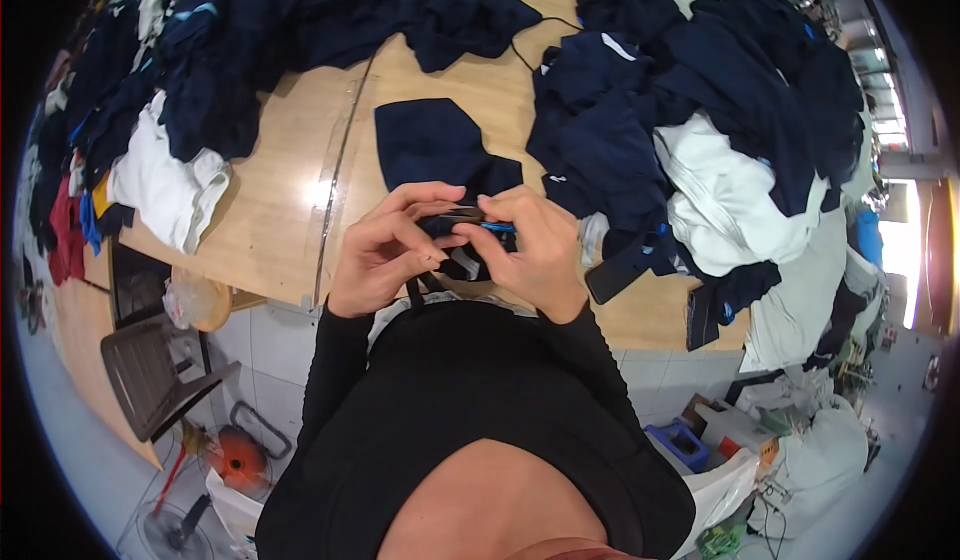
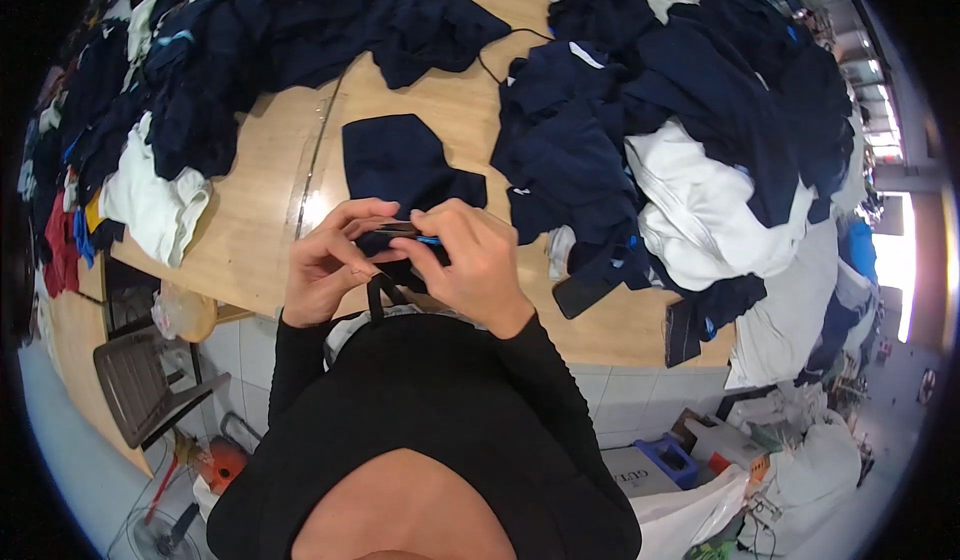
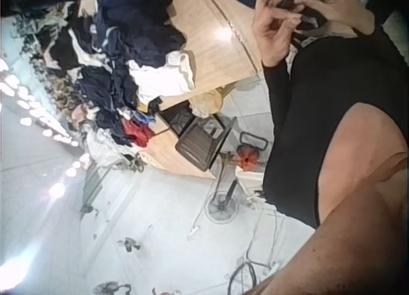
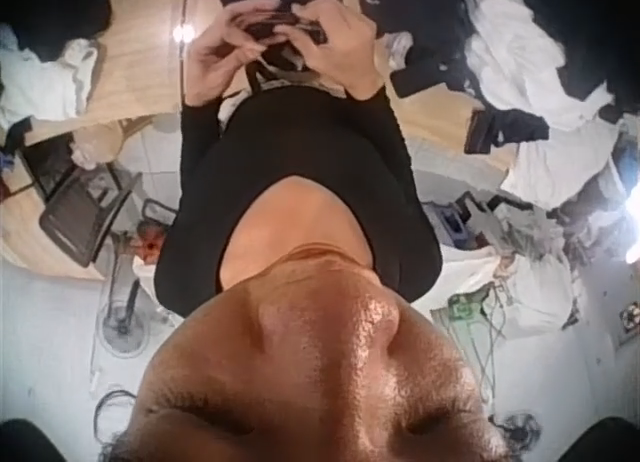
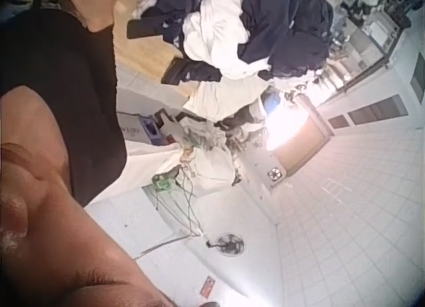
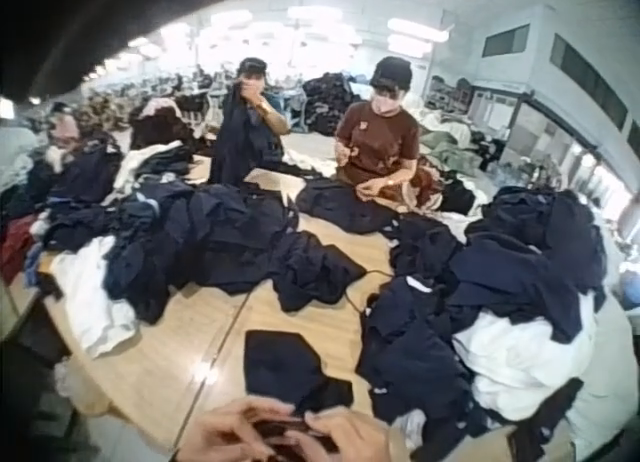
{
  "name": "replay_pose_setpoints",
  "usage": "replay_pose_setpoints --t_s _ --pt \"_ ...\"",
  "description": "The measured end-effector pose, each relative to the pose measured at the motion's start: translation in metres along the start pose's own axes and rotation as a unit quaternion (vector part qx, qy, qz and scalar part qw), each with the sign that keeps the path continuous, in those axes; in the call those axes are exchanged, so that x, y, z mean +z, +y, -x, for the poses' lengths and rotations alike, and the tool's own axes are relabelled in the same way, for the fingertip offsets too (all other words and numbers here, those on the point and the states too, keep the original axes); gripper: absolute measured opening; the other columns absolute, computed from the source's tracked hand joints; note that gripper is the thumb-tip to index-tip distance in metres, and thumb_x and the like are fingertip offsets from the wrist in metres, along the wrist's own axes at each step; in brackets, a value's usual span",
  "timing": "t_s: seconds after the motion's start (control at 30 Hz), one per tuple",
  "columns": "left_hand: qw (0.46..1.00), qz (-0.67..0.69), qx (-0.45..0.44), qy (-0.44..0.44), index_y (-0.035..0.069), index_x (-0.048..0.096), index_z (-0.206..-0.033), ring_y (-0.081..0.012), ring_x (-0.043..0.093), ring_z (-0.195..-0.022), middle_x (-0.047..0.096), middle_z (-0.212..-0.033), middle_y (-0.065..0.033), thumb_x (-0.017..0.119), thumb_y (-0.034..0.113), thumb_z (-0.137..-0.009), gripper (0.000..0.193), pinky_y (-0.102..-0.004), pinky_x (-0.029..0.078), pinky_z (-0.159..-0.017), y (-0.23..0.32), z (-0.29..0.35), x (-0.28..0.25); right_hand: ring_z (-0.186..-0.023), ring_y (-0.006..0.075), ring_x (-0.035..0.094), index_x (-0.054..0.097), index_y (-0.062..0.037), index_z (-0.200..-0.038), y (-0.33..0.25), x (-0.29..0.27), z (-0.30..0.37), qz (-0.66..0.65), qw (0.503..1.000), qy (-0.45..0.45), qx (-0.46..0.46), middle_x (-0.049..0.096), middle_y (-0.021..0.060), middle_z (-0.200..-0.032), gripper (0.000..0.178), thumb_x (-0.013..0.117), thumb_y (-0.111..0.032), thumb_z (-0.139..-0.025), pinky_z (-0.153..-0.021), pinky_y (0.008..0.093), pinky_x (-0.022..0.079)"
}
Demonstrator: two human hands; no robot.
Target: Trimming excess threads and tags from dark blue garments using small snips in a factory setting.
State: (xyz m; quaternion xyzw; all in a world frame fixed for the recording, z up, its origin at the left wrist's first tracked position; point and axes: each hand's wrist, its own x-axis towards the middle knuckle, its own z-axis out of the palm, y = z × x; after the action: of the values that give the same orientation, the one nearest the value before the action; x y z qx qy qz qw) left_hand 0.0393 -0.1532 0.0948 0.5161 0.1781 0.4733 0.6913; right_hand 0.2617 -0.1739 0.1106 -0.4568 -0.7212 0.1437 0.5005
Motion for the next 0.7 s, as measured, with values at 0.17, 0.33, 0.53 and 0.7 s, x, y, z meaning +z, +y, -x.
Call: replay_pose_setpoints --t_s 0.17,0.33,0.53,0.7 --pt "0.992 0.113 -0.030 -0.037 -0.003 0.071 -0.097 -0.0432 0.059 -0.141 0.044 -0.163 -0.0256 0.072 -0.002 -0.102 0.005 -0.0564 0.062 -0.107 -0.003 -0.013 0.000 -0.068 0.0119 0.063 0.072 -0.0012 -0.112 0.004 -0.014 0.009 -0.196 0.961 0.117 0.157 0.073 0.0075 -0.113 0.040 0.095 -0.003 -0.080 -0.061 0.0280 0.050" --pt "0.978 0.060 -0.018 0.200 0.002 0.067 -0.103 -0.0364 0.062 -0.138 0.047 -0.160 -0.0262 0.066 0.005 -0.107 0.006 -0.0517 0.064 -0.102 -0.003 0.000 -0.024 -0.069 0.0031 0.049 0.072 0.0009 -0.108 0.029 0.007 0.022 -0.105 0.975 -0.065 0.183 0.069 -0.0015 -0.086 0.019 0.084 -0.004 -0.094 -0.063 0.0223 0.039" --pt "0.580 -0.561 0.087 0.585 0.001 0.064 -0.136 -0.0280 0.066 -0.125 0.065 -0.143 -0.0166 0.076 0.007 -0.100 0.038 -0.0365 0.053 -0.109 -0.020 0.040 -0.121 -0.076 0.0015 0.050 0.070 -0.0017 -0.104 0.035 -0.004 0.029 -0.212 0.928 0.072 0.299 0.062 -0.0056 -0.088 0.010 0.078 -0.007 -0.102 -0.068 0.0198 0.039" --pt "0.898 -0.389 -0.033 0.201 0.000 0.072 -0.122 -0.0208 0.072 -0.098 0.074 -0.106 -0.0117 0.091 0.025 -0.089 0.045 -0.0355 0.057 -0.090 -0.034 0.013 -0.005 -0.075 0.0017 0.050 0.069 -0.0022 -0.105 0.031 -0.010 0.028 -0.227 0.910 0.118 0.325 0.061 -0.0054 -0.087 0.011 0.078 -0.008 -0.103 -0.069 0.0201 0.040"
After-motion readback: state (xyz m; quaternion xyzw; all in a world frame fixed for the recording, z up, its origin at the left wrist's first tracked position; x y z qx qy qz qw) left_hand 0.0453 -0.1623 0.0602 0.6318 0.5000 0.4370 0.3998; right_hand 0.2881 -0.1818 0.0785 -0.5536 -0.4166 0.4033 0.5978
